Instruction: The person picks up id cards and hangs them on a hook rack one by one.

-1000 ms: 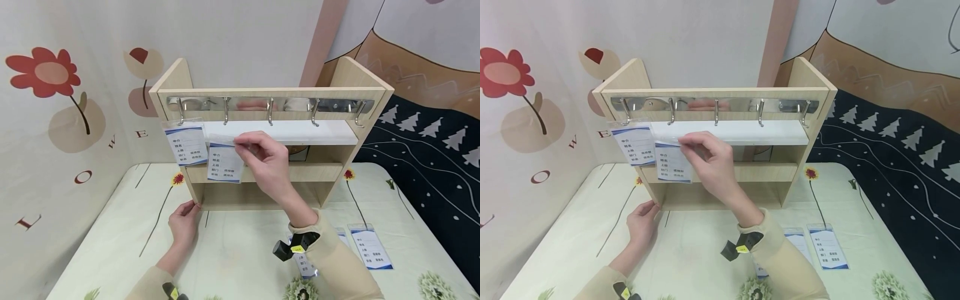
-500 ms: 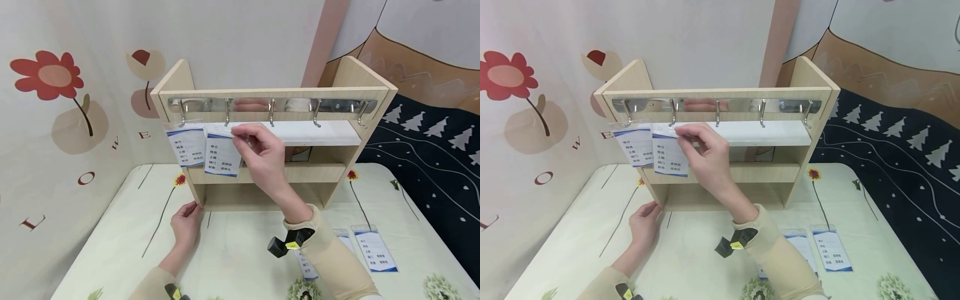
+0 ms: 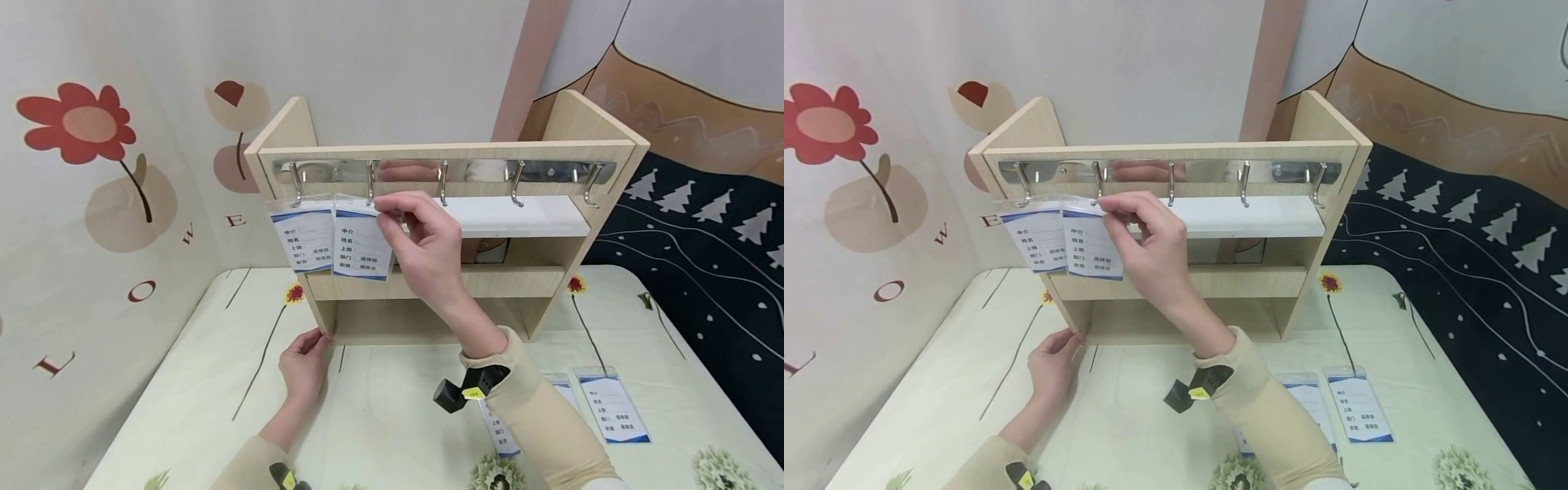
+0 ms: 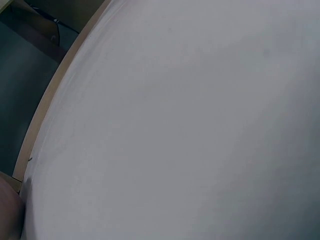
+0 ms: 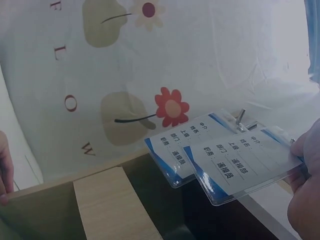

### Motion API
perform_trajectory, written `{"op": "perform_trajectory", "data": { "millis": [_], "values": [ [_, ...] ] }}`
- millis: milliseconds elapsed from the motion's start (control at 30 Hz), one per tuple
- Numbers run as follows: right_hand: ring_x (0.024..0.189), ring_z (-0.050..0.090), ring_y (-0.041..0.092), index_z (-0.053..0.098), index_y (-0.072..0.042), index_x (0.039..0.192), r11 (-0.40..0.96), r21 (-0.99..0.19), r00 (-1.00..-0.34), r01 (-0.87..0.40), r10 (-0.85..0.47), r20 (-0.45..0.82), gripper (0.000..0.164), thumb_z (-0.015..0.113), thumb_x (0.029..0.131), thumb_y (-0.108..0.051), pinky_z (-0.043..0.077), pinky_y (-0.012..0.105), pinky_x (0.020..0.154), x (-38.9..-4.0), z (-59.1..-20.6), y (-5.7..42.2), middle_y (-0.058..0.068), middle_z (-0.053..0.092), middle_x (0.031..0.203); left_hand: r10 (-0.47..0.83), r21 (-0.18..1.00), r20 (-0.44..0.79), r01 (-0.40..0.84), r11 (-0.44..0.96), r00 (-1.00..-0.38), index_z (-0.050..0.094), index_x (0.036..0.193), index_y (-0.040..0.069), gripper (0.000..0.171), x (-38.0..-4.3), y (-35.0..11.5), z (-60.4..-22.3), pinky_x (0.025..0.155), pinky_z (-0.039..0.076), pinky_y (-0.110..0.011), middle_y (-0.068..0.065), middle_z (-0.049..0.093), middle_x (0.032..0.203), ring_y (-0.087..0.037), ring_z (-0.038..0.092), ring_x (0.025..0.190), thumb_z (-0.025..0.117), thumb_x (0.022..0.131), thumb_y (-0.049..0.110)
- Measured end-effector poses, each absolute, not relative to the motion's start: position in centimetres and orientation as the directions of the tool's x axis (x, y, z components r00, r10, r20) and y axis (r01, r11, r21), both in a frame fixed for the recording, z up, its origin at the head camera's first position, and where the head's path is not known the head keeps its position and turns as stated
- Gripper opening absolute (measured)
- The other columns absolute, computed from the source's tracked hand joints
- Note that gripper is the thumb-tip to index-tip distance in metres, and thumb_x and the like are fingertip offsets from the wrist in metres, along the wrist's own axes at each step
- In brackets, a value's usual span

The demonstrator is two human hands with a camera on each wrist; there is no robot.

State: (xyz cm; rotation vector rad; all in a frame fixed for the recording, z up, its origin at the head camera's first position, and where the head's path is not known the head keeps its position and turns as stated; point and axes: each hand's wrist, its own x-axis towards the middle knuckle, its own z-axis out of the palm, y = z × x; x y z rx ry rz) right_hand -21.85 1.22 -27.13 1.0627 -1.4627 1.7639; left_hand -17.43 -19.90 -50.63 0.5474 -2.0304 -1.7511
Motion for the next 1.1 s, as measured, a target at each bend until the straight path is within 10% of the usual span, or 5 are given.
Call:
{"op": "perform_trajectory", "data": {
  "millis": [767, 1100],
  "values": [
    [0.085, 0.059, 0.012, 0.071, 0.01, 0.112, -0.063, -0.707, -0.703, -0.705, -0.073, 0.707, 0.021, 0.067, 0.091, 0.012, 0.051, 0.02, 0.073, -21.0, -26.1, 1.5, 0.018, 0.069, 0.105, -0.54, 0.993, 0.04, -0.028, 0.118, -0.841, 0.072, 0.117, -0.005, 0.023, -17.4, -19.9, -50.6, 0.075, 0.056, -0.011, -0.024, 0.072, 0.114, 0.003, 0.067, 0.083, 0.073, 0.095, 0.004],
    [0.09, 0.063, 0.022, 0.069, 0.01, 0.109, -0.084, -0.679, -0.683, -0.729, 0.02, 0.73, 0.018, 0.064, 0.092, 0.013, 0.054, 0.023, 0.078, -21.2, -27.2, 1.1, 0.018, 0.07, 0.104, -0.531, 0.994, 0.024, -0.037, 0.104, -0.847, 0.072, 0.118, -0.005, 0.025, -17.3, -19.9, -50.3, 0.075, 0.056, -0.011, -0.024, 0.072, 0.116, 0.002, 0.068, 0.085, 0.073, 0.096, 0.005]
  ]
}}
